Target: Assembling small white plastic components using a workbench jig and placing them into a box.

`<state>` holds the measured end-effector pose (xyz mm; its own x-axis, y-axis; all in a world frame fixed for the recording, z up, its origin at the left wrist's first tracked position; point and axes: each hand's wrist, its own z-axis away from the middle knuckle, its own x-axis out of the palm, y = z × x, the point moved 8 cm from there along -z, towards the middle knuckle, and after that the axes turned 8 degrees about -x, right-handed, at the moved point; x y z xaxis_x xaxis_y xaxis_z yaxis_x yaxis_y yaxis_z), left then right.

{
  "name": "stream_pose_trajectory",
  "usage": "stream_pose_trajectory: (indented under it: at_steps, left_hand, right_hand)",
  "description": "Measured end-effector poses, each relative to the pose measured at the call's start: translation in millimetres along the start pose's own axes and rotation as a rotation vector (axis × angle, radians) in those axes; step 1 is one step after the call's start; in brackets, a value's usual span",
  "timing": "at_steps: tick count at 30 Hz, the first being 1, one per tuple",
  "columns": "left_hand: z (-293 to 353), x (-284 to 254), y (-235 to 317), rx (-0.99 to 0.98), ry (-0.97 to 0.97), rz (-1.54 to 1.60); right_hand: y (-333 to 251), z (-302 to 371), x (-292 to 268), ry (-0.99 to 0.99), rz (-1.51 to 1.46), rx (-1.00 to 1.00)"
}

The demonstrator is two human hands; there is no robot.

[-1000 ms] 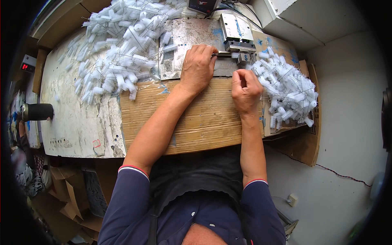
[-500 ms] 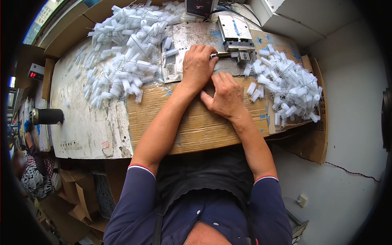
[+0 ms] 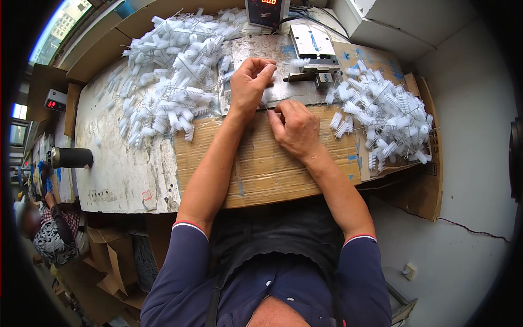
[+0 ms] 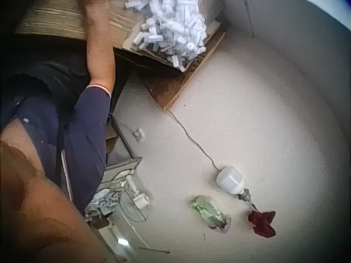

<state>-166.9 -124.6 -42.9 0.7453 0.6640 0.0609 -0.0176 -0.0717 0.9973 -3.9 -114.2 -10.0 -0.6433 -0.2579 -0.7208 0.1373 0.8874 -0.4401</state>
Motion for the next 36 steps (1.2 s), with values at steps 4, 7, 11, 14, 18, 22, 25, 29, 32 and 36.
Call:
stream_pose_trajectory:
  at_steps: [4, 7, 11, 14, 18, 22, 25, 29, 32, 36]
  left_hand:
    - [0.8, -3.9, 1.1, -0.095, -0.046, 0.371]
    - [-3.4, -6.4, -2.2, -0.123, -0.040, 0.516]
    - [-7.4, -9.8, -2.8, -0.113, -0.063, 0.596]
    - [-9.7, -16.7, -6.9, -0.071, -0.015, 0.687]
    - [-3.9, -27.1, -9.2, -0.077, 0.154, 0.709]
    - [7.7, -22.0, -0.7, -0.099, 0.184, 0.607]
    - [10.9, -10.1, 9.2, -0.063, 0.103, 0.393]
    - [11.7, -6.8, 8.1, -0.021, 0.099, 0.336]
    - [12.1, -5.5, 9.7, -0.040, 0.106, 0.325]
    - [12.3, -5.2, 9.5, -0.056, 0.106, 0.303]
  right_hand:
    - [-10.0, -1.9, -4.6, 0.049, 0.040, -0.071]
    - [-20.5, -6.5, 1.5, -0.014, 0.105, -0.133]
    - [-15.0, -8.8, 15.6, -0.060, 0.189, -0.149]
    - [-10.2, -6.1, 14.0, -0.029, 0.210, -0.128]
    - [16.6, 4.0, -4.1, -0.022, 0.179, 0.115]
    - [50.9, 12.1, -34.8, 0.152, 0.206, 0.307]
    - [63.3, 13.6, -36.9, 0.171, 0.252, 0.353]
    - [68.4, 11.3, -36.2, 0.174, 0.294, 0.411]
    - [73.9, 9.3, -37.5, 0.191, 0.305, 0.410]
    - [76.6, 9.1, -35.1, 0.186, 0.323, 0.418]
